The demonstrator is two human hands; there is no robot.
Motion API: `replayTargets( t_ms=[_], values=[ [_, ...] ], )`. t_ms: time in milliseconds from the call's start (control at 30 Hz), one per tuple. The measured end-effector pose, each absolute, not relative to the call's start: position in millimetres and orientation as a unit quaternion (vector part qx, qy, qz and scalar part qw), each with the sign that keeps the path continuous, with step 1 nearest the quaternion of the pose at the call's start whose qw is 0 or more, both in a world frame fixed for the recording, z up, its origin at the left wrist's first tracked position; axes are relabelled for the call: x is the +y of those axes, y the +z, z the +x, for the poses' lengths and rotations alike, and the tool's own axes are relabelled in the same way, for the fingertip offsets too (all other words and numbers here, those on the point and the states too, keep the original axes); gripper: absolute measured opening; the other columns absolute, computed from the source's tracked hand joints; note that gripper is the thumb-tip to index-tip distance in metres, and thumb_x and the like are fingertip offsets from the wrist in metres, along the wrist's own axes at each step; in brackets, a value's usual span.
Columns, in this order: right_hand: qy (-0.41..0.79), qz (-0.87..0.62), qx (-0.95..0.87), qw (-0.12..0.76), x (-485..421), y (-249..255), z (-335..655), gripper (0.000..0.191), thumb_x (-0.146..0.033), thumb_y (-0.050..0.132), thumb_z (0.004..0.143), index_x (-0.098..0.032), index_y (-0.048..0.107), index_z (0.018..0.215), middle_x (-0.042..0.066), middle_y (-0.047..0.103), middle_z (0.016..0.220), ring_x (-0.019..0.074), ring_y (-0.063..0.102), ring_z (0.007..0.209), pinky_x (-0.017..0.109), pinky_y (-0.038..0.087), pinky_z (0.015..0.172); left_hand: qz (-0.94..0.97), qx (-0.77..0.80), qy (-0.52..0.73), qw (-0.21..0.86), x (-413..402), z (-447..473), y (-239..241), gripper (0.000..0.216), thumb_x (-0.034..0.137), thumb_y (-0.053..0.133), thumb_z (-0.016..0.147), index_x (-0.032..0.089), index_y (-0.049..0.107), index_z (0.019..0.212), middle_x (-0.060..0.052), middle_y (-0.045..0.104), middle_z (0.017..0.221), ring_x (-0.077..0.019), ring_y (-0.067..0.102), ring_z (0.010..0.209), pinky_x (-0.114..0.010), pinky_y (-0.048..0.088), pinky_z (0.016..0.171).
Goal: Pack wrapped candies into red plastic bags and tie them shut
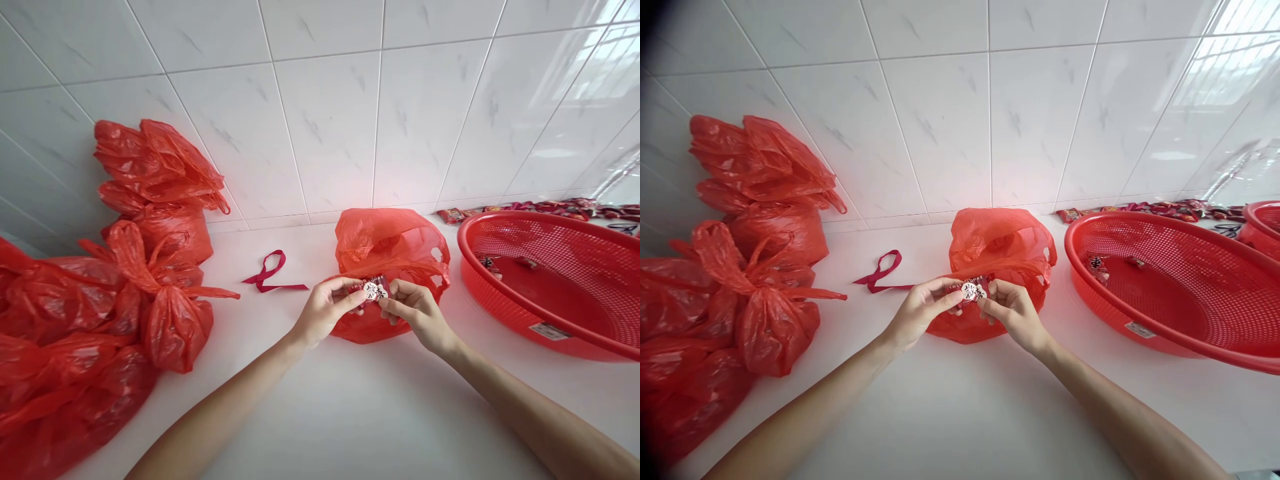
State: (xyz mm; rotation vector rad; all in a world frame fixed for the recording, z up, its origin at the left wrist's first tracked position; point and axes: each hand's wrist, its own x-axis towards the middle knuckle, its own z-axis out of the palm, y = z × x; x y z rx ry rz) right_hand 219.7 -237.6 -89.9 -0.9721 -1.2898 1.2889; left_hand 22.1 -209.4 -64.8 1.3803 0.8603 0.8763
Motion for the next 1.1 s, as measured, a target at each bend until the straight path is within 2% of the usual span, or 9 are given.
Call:
replayTargets(
  t_ms=[233, 400, 500, 667, 800, 867, 933, 1033, 1100],
  values=[
    [0.509, -0.381, -0.573, 0.517, -238.1, -92.4, 217.7, 0.036, -0.046, 0.076, 0.083, -0.020, 0.056, 0.068, -0.003, 0.054, 0.062, 0.0109, 0.049, 0.056, 0.026, 0.042, 0.055, 0.613, 0.377, 0.373, 0.585, -208.6, 20.6, -64.7, 0.027, 0.042, 0.073, 0.085, 0.015, 0.075, 0.087, -0.006, 0.073, 0.085, -0.0157, 0.063, 0.078, -0.030, 0.050, 0.079],
    [0.495, -0.402, -0.552, 0.537, -234.9, -90.1, 224.2, 0.036, -0.047, 0.078, 0.081, -0.020, 0.056, 0.069, 0.000, 0.063, 0.065, 0.0122, 0.055, 0.055, 0.026, 0.045, 0.054, 0.611, 0.396, 0.386, 0.567, -204.0, 17.5, -60.6, 0.034, 0.041, 0.073, 0.083, 0.017, 0.074, 0.106, -0.008, 0.075, 0.101, -0.0200, 0.067, 0.088, -0.036, 0.052, 0.089],
    [0.493, -0.413, -0.535, 0.548, -230.3, -88.0, 232.0, 0.040, -0.050, 0.078, 0.080, -0.021, 0.053, 0.068, 0.001, 0.067, 0.065, 0.0121, 0.054, 0.053, 0.026, 0.045, 0.052, 0.622, 0.434, 0.410, 0.507, -197.0, 11.1, -61.0, 0.036, 0.041, 0.073, 0.081, 0.018, 0.071, 0.109, -0.008, 0.074, 0.110, -0.0220, 0.068, 0.094, -0.038, 0.052, 0.093],
    [0.444, -0.464, -0.600, 0.476, -222.0, -92.6, 238.3, 0.037, -0.054, 0.078, 0.078, -0.019, 0.068, 0.085, 0.007, 0.074, 0.083, 0.0188, 0.065, 0.070, 0.031, 0.052, 0.062, 0.689, 0.454, 0.412, 0.387, -187.8, 1.3, -66.1, 0.019, 0.034, 0.068, 0.082, 0.021, 0.073, 0.094, -0.006, 0.072, 0.110, -0.0241, 0.065, 0.105, -0.038, 0.052, 0.097],
    [0.331, -0.515, -0.642, 0.462, -216.7, -99.6, 243.8, 0.022, -0.044, 0.072, 0.083, -0.023, 0.067, 0.090, 0.006, 0.074, 0.089, 0.0238, 0.068, 0.079, 0.037, 0.056, 0.066, 0.748, 0.457, 0.360, 0.321, -186.7, -0.8, -69.3, 0.015, 0.029, 0.064, 0.083, 0.024, 0.075, 0.091, -0.007, 0.069, 0.115, -0.0262, 0.064, 0.112, -0.041, 0.050, 0.101],
    [0.284, -0.537, -0.672, 0.423, -215.1, -99.9, 249.5, 0.016, -0.036, 0.069, 0.083, -0.024, 0.066, 0.092, 0.006, 0.075, 0.093, 0.0252, 0.069, 0.084, 0.037, 0.056, 0.068, 0.777, 0.460, 0.331, 0.272, -186.7, -1.0, -71.0, 0.018, 0.027, 0.060, 0.085, 0.024, 0.076, 0.092, -0.008, 0.067, 0.120, -0.0269, 0.063, 0.114, -0.044, 0.049, 0.105],
    [0.242, -0.553, -0.714, 0.356, -214.8, -98.5, 255.2, 0.025, -0.031, 0.071, 0.079, -0.023, 0.066, 0.102, 0.008, 0.075, 0.100, 0.0276, 0.069, 0.090, 0.038, 0.056, 0.074, 0.801, 0.471, 0.302, 0.212, -186.6, -1.4, -72.9, 0.023, 0.024, 0.057, 0.085, 0.023, 0.077, 0.096, -0.010, 0.064, 0.127, -0.0296, 0.060, 0.121, -0.047, 0.047, 0.108],
    [0.187, -0.556, -0.769, 0.254, -215.8, -96.8, 260.0, 0.056, -0.025, 0.078, 0.070, -0.021, 0.063, 0.123, 0.014, 0.071, 0.120, 0.0352, 0.066, 0.109, 0.044, 0.053, 0.088, 0.820, 0.497, 0.235, 0.159, -187.5, -2.8, -74.9, 0.025, 0.022, 0.057, 0.086, 0.022, 0.078, 0.100, -0.013, 0.056, 0.139, -0.0348, 0.051, 0.133, -0.052, 0.043, 0.112],
    [0.163, -0.560, -0.785, 0.211, -216.4, -97.1, 260.4, 0.058, -0.021, 0.076, 0.068, -0.019, 0.063, 0.125, 0.016, 0.069, 0.124, 0.0380, 0.064, 0.114, 0.046, 0.052, 0.090, 0.821, 0.512, 0.192, 0.165, -189.0, -4.0, -75.3, 0.025, 0.023, 0.057, 0.087, 0.021, 0.078, 0.100, -0.015, 0.052, 0.142, -0.0366, 0.048, 0.137, -0.053, 0.043, 0.112]
  ],
)
